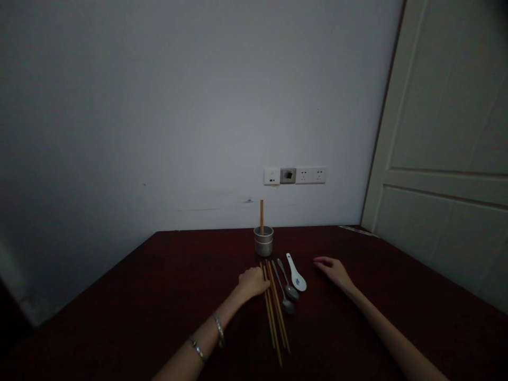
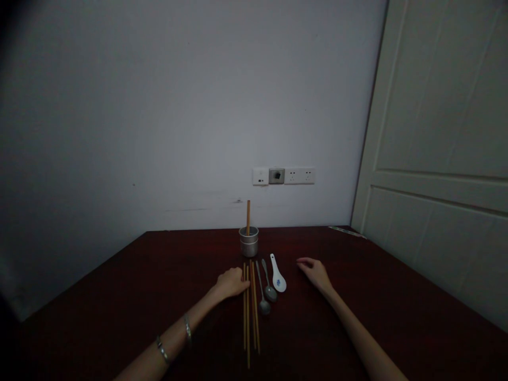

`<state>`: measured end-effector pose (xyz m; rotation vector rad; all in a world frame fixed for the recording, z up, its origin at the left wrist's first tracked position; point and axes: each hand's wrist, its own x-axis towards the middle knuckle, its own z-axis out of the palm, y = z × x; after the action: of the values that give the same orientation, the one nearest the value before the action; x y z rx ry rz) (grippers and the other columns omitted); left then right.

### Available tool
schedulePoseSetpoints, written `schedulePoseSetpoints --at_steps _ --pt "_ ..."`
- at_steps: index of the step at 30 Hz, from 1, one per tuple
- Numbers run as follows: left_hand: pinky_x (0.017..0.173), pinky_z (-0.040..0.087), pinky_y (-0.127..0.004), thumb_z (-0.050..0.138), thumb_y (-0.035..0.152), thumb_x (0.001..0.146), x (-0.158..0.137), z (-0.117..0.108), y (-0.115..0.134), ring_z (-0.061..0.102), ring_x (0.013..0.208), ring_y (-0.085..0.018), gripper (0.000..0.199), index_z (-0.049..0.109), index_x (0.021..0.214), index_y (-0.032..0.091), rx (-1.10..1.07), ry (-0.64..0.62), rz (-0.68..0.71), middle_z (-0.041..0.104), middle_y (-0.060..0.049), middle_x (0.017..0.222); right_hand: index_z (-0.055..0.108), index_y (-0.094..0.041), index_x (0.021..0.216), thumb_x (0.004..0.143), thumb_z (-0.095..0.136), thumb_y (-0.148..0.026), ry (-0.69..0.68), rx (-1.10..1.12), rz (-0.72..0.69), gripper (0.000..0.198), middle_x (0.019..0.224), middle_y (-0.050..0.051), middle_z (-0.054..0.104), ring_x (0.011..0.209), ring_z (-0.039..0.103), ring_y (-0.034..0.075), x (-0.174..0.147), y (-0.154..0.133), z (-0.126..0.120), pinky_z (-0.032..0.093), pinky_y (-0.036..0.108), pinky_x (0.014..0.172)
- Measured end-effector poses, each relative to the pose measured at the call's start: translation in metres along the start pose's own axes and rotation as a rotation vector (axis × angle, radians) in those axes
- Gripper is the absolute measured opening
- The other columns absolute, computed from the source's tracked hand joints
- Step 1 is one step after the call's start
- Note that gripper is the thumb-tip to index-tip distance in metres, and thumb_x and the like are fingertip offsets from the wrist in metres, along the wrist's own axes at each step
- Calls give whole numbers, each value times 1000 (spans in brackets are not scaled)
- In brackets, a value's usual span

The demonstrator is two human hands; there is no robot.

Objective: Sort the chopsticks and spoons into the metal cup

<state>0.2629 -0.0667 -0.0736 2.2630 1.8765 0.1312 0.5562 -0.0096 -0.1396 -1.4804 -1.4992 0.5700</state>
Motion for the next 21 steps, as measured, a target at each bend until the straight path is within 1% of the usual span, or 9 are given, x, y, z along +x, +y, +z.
schedulePoseSetpoints --at_steps 8,15,21 --pt "72 49 -32 48 36 71 8 3 4 61 89 -26 33 63 94 17 43 -8 -11 66 -11 96 69 -16 83 66 56 -34 -22 11 -21 29 92 8 68 89 61 24 -5 -6 -2 45 32 80" --pt "72 49 -33 47 35 72 10 4 9 61 90 -25 34 62 98 19 30 -13 0 66 -11 94 68 -16 84 65 56 -34 -40 11 -22 29 91 8 68 87 61 23 -2 -1 -1 44 32 82" --pt "72 48 -34 48 32 70 13 8 14 61 89 -27 35 63 97 15 48 24 -30 65 -14 95 69 -18 82 65 55 -34 -22 -7 -25 27 90 6 69 87 62 23 -2 0 0 44 32 82"
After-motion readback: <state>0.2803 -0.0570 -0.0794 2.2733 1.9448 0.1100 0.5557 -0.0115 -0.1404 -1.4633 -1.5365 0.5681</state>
